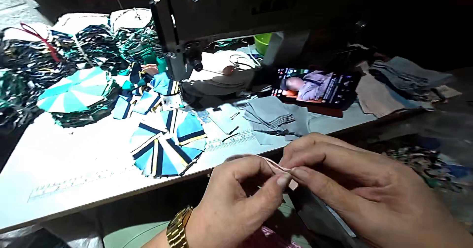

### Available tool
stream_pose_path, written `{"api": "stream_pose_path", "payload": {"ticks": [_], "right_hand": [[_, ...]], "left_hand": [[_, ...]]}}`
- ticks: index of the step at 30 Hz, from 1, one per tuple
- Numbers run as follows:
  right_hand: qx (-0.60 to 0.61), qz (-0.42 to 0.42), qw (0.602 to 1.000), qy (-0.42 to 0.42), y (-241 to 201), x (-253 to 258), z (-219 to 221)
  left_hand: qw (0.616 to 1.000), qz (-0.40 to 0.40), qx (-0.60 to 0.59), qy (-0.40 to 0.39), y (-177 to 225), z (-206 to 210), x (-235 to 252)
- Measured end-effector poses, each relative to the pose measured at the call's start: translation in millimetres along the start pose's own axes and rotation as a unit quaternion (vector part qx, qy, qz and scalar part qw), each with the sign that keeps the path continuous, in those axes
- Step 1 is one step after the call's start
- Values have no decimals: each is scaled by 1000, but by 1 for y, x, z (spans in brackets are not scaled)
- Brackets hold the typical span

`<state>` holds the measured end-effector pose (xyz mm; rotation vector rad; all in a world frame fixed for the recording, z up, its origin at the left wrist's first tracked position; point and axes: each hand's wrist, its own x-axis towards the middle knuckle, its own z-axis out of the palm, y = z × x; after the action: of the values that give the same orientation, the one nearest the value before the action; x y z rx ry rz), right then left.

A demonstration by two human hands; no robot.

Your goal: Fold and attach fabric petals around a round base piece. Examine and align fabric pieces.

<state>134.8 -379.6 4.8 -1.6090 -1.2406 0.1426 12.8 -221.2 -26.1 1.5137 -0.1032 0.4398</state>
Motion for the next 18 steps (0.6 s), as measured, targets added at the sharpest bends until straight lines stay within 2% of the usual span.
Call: {"api": "stream_pose_path", "payload": {"ticks": [6,11,14,18], "right_hand": [[110,43,993,-11,4,5,6],[152,48,987,8,9,11,1],[188,47,980,39,16,15,-12],[237,68,967,69,18,14,-27]], "left_hand": [[1000,13,-3,-16,1,-12,-11],[997,42,-5,66,0,-22,-23],[988,36,-61,140,7,-38,-32],[964,79,-196,165,19,-58,-45]]}}
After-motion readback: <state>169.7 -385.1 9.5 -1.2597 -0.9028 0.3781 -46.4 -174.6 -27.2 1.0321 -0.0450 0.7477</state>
